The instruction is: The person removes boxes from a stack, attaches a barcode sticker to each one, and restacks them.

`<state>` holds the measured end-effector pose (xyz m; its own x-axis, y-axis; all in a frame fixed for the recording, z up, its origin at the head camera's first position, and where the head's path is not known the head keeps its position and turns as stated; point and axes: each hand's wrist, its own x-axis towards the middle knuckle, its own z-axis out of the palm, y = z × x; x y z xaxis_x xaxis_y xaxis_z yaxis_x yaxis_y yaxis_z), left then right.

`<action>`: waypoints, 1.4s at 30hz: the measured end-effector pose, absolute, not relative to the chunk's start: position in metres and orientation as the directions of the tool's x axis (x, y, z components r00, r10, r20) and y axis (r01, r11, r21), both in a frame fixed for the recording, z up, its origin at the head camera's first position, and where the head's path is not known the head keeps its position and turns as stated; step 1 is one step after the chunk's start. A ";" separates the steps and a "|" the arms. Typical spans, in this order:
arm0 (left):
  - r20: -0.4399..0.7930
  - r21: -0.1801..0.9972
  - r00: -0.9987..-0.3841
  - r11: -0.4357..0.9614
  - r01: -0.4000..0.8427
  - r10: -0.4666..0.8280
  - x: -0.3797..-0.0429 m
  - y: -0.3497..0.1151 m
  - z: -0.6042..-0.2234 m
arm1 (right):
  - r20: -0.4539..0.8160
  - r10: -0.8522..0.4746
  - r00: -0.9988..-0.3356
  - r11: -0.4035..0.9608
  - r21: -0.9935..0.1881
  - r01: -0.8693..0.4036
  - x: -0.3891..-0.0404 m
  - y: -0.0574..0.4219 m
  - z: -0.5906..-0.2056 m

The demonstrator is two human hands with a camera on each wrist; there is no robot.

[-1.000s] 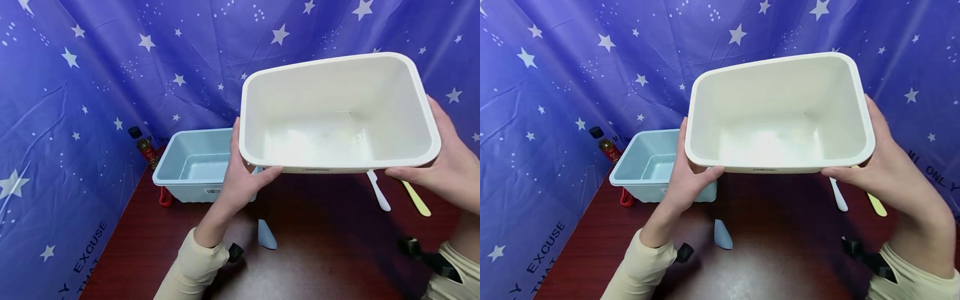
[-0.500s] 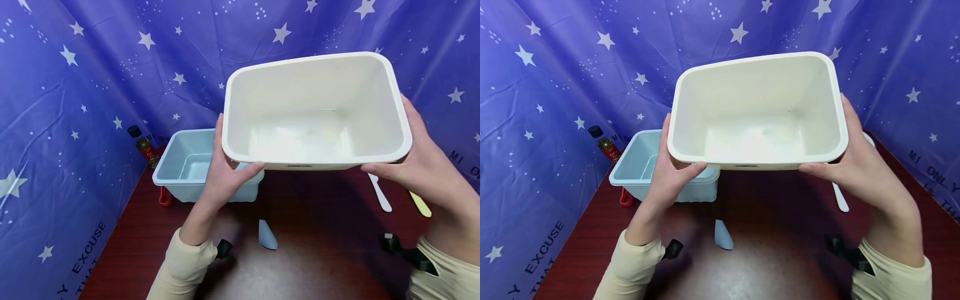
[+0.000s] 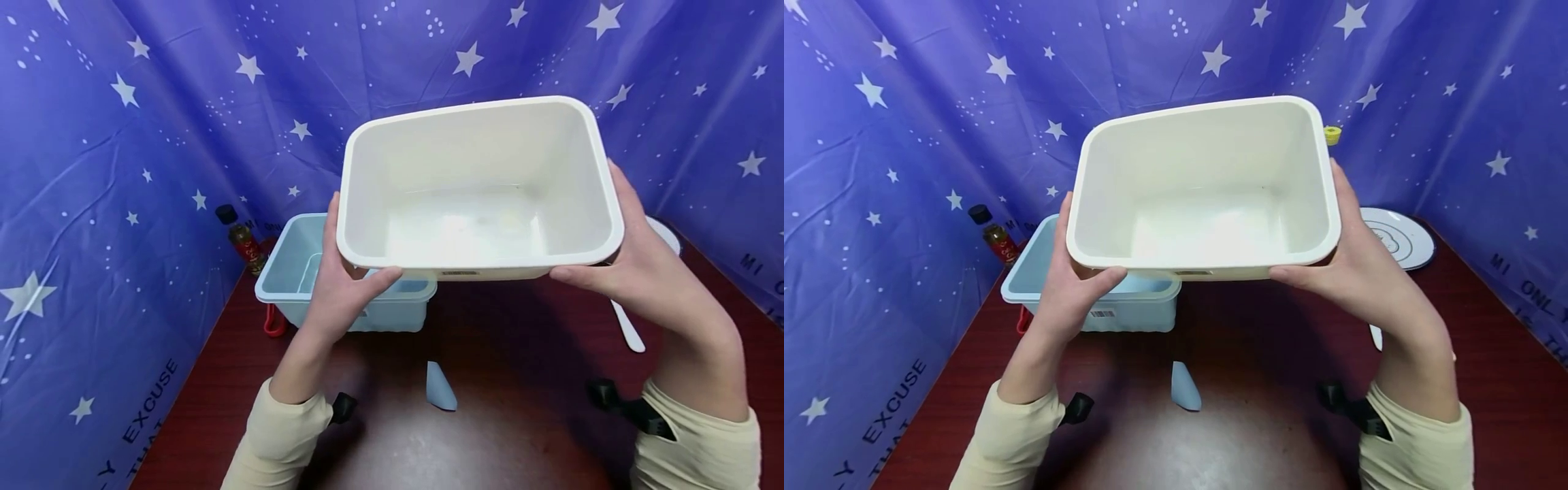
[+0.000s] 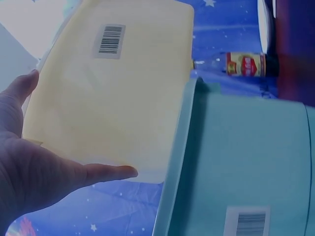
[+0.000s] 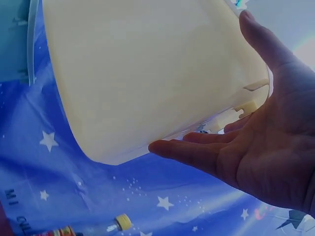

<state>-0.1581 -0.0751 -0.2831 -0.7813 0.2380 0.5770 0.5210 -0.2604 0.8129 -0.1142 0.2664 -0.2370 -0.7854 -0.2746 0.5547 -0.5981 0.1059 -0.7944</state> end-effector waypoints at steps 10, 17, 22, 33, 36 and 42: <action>0.551 0.831 -0.805 -0.231 0.506 0.217 -0.158 -0.099 -0.285 | 0.541 -0.306 -0.784 0.076 -0.807 -0.586 -0.124 0.243 -0.236; 0.564 0.823 -0.795 -0.226 0.521 0.221 -0.161 -0.113 -0.284 | 0.537 -0.322 -0.780 0.101 -0.799 -0.592 -0.133 0.232 -0.240; 0.562 0.825 -0.797 -0.216 0.522 0.222 -0.162 -0.121 -0.282 | 0.521 -0.328 -0.788 0.126 -0.803 -0.583 -0.135 0.224 -0.241; 0.562 0.827 -0.801 -0.159 0.539 0.205 -0.161 -0.135 -0.278 | 0.527 -0.349 -0.775 0.116 -0.797 -0.593 -0.138 0.210 -0.239; 0.557 0.830 -0.807 -0.144 0.538 0.195 -0.161 -0.138 -0.277 | 0.526 -0.353 -0.774 0.105 -0.799 -0.592 -0.137 0.206 -0.238; 0.566 0.825 -0.801 -0.141 0.548 0.196 -0.160 -0.145 -0.276 | 0.519 -0.346 -0.781 0.119 -0.802 -0.586 -0.136 0.199 -0.237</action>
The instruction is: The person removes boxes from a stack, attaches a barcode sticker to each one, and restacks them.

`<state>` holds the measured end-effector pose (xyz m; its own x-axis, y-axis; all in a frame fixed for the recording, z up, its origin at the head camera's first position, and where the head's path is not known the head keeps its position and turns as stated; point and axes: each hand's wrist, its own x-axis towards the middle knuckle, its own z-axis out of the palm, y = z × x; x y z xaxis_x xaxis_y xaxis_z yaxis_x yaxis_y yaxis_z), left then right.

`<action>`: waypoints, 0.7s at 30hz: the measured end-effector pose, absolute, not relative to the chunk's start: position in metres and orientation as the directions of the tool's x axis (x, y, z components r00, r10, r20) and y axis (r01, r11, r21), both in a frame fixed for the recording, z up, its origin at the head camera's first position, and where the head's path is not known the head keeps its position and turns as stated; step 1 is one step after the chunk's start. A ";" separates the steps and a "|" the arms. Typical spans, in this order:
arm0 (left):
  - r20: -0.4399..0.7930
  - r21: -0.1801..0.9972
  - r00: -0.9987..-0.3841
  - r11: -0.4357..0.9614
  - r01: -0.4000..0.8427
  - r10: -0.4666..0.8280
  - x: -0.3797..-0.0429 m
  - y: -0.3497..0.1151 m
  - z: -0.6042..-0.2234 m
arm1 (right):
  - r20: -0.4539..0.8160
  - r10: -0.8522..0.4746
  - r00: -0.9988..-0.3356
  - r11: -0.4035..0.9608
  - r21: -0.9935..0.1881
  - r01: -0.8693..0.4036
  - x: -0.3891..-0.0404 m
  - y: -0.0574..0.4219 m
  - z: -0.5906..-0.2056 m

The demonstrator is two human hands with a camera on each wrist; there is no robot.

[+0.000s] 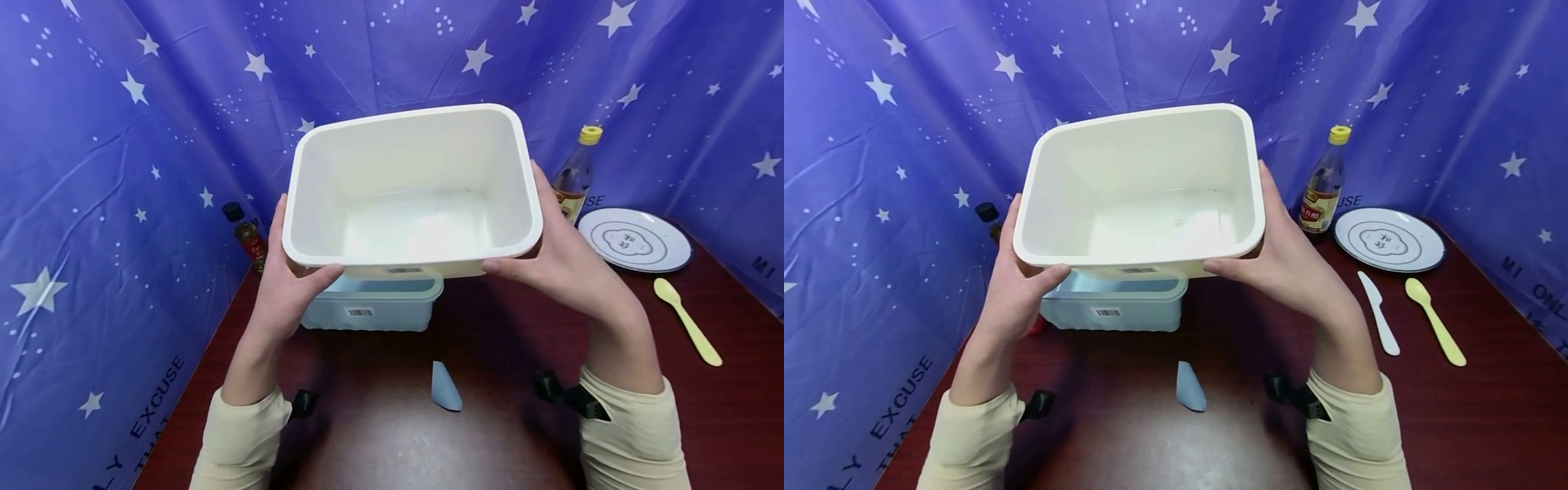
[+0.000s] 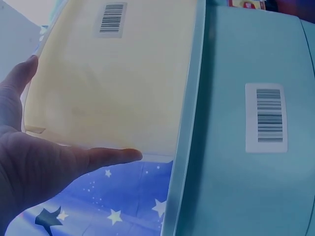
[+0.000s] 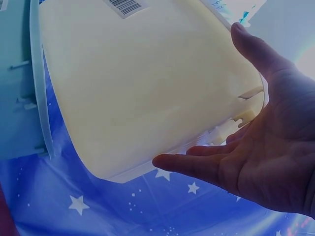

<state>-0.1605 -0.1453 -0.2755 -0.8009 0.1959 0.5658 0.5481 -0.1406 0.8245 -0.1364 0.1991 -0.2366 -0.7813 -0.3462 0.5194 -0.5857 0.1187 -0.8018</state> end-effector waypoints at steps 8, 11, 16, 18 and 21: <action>0.571 0.821 -0.796 -0.151 0.551 0.200 -0.160 -0.156 -0.274 | 0.529 -0.362 -0.767 0.083 -0.802 -0.592 -0.134 0.186 -0.234; 0.563 0.826 -0.804 -0.152 0.543 0.191 -0.159 -0.161 -0.274 | 0.532 -0.365 -0.764 0.087 -0.797 -0.597 -0.132 0.180 -0.231; 0.553 0.833 -0.813 -0.148 0.534 0.180 -0.159 -0.169 -0.274 | 0.532 -0.351 -0.770 0.121 -0.790 -0.601 -0.130 0.172 -0.228; 0.555 0.832 -0.813 -0.146 0.535 0.178 -0.159 -0.171 -0.274 | 0.532 -0.346 -0.773 0.132 -0.788 -0.601 -0.129 0.169 -0.227; 0.563 0.826 -0.808 -0.140 0.546 0.173 -0.159 -0.175 -0.272 | 0.539 -0.346 -0.768 0.126 -0.784 -0.608 -0.129 0.164 -0.226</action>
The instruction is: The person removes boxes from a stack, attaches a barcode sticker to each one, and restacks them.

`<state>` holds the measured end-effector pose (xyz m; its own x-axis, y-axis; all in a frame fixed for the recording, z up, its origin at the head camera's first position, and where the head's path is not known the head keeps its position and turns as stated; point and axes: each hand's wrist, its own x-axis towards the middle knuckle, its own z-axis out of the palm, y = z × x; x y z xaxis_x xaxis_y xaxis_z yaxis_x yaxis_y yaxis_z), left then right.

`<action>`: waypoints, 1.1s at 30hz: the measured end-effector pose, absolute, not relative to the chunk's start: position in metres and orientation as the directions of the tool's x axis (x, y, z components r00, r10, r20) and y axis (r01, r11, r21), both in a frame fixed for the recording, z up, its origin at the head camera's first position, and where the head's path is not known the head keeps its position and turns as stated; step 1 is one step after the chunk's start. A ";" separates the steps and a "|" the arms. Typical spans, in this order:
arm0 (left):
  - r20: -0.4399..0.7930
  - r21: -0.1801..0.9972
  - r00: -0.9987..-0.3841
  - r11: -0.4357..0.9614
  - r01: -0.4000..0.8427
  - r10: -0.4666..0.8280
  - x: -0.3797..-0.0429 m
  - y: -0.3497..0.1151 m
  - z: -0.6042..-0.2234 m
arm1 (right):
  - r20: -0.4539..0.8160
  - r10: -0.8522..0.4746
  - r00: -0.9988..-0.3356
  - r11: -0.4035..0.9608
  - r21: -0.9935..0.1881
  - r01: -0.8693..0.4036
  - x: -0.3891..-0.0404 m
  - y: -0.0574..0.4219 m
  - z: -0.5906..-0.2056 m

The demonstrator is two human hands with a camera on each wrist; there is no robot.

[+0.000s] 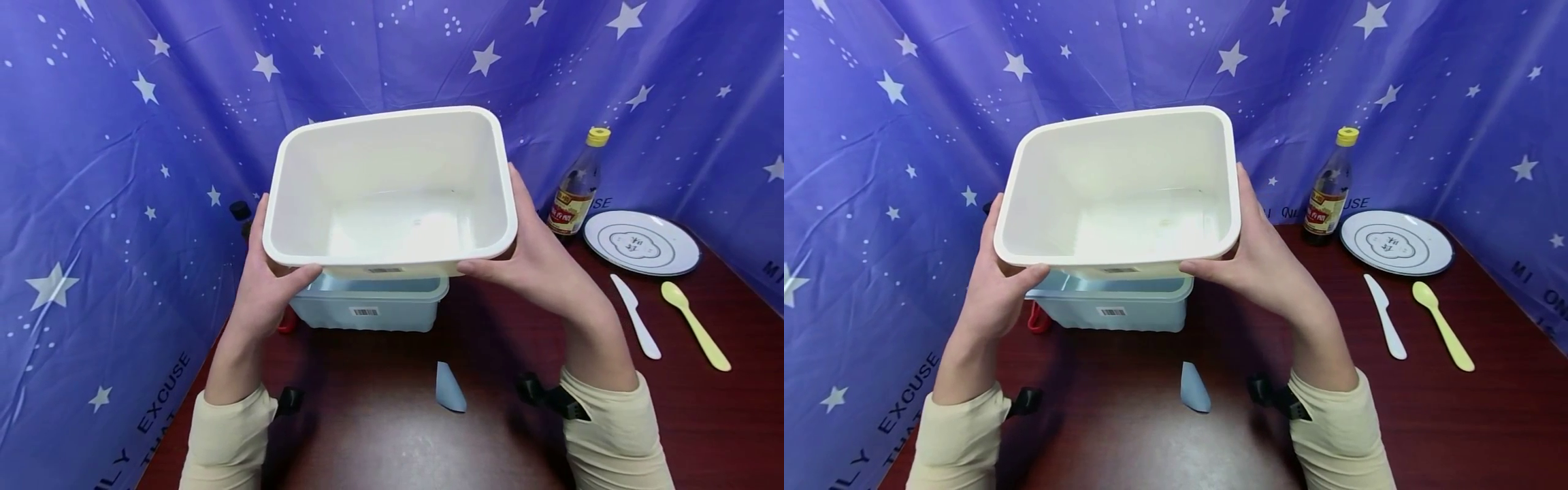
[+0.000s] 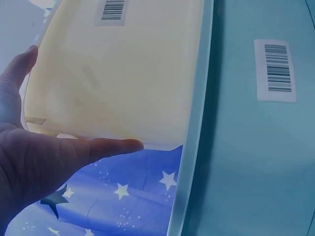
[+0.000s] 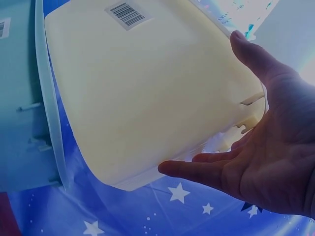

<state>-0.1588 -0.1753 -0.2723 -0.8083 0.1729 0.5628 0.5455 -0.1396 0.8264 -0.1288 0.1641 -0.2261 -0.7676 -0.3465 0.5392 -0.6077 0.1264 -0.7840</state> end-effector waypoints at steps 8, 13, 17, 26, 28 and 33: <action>0.574 0.819 -0.800 -0.128 0.559 0.175 -0.160 -0.186 -0.270 | 0.559 -0.345 -0.754 0.148 -0.761 -0.632 -0.131 0.155 -0.227; 0.571 0.821 -0.802 -0.121 0.558 0.176 -0.159 -0.194 -0.269 | 0.565 -0.339 -0.752 0.110 -0.770 -0.629 -0.134 0.148 -0.230; 0.570 0.822 -0.803 -0.115 0.558 0.173 -0.159 -0.200 -0.267 | 0.576 -0.334 -0.746 0.082 -0.770 -0.632 -0.139 0.143 -0.236; 0.558 0.830 -0.810 -0.143 0.539 0.183 -0.159 -0.214 -0.265 | 0.589 -0.308 -0.747 0.100 -0.761 -0.641 -0.136 0.129 -0.238; 0.565 0.825 -0.803 -0.141 0.548 0.190 -0.159 -0.216 -0.265 | 0.590 -0.305 -0.748 0.095 -0.762 -0.640 -0.135 0.125 -0.238; 0.575 0.818 -0.789 -0.146 0.556 0.215 -0.162 -0.222 -0.264 | 0.583 -0.298 -0.756 0.093 -0.770 -0.631 -0.135 0.119 -0.240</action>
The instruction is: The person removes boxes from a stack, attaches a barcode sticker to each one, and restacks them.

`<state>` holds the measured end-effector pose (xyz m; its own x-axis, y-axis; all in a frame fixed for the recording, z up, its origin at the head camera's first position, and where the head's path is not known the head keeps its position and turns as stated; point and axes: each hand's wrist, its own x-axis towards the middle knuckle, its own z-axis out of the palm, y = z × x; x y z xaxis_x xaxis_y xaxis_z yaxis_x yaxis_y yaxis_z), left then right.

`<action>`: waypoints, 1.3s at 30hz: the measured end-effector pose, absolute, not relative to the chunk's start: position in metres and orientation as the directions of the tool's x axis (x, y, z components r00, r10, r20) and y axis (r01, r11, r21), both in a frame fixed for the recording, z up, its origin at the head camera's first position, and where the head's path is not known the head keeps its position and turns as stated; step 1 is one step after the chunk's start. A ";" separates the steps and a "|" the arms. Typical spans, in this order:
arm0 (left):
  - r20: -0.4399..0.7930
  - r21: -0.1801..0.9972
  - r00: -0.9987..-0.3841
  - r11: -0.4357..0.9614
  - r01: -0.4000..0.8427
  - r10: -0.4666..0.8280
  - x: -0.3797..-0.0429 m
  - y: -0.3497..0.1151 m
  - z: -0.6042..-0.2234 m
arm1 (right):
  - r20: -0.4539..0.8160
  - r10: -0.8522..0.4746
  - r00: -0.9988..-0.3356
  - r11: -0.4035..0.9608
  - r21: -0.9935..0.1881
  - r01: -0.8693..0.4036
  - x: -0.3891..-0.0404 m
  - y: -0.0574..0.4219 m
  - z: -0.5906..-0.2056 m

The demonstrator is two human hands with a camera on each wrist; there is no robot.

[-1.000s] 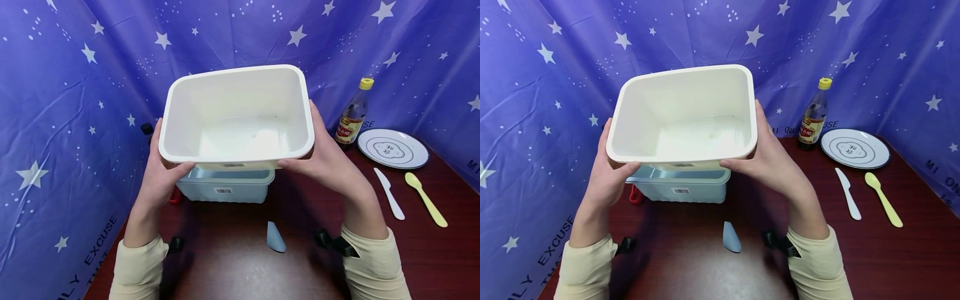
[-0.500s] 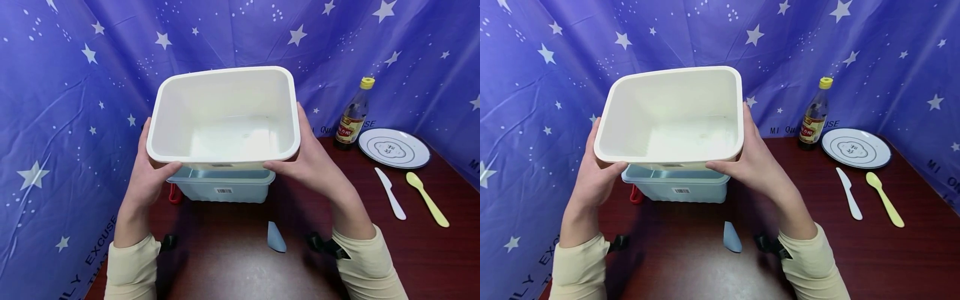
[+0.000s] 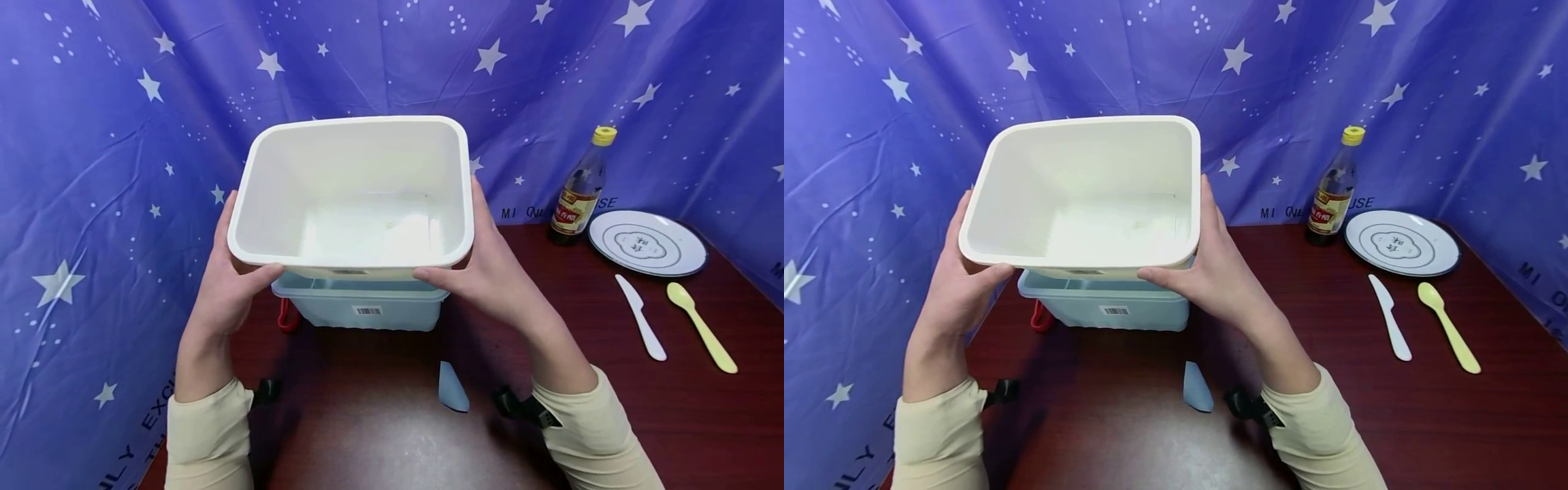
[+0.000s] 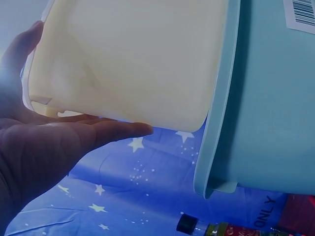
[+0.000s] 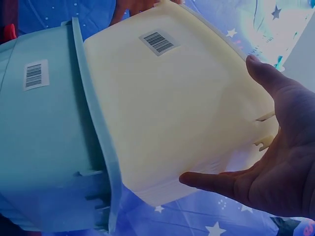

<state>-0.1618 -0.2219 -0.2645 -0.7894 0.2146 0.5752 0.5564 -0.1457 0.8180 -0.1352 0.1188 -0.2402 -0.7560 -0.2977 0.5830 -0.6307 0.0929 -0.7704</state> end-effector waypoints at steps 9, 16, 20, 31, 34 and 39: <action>0.510 0.859 -0.838 -0.071 0.506 0.195 -0.169 -0.226 -0.273 | 0.538 -0.298 -0.788 0.064 -0.813 -0.579 -0.144 0.117 -0.249; 0.481 0.875 -0.854 -0.047 0.482 0.200 -0.179 -0.227 -0.281 | 0.518 -0.299 -0.801 0.035 -0.833 -0.552 -0.153 0.115 -0.257; 0.461 0.885 -0.864 -0.028 0.466 0.205 -0.182 -0.228 -0.285 | 0.506 -0.302 -0.808 0.057 -0.836 -0.545 -0.156 0.115 -0.260; 0.404 0.911 -0.890 -0.009 0.412 0.209 -0.194 -0.231 -0.299 | 0.460 -0.304 -0.834 0.107 -0.854 -0.510 -0.166 0.114 -0.269; 0.394 0.916 -0.895 -0.005 0.402 0.210 -0.197 -0.231 -0.302 | 0.444 -0.305 -0.842 0.132 -0.856 -0.499 -0.168 0.115 -0.271; 0.358 0.927 -0.908 0.029 0.373 0.219 -0.201 -0.232 -0.307 | 0.413 -0.309 -0.857 0.173 -0.861 -0.477 -0.180 0.117 -0.286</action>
<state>-0.2006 -0.2321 -0.3067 -0.9077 0.2186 0.3581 0.3729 0.0292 0.9274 -0.1798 0.1173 -0.2856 -0.8568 -0.3090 0.4128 -0.4774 0.1731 -0.8614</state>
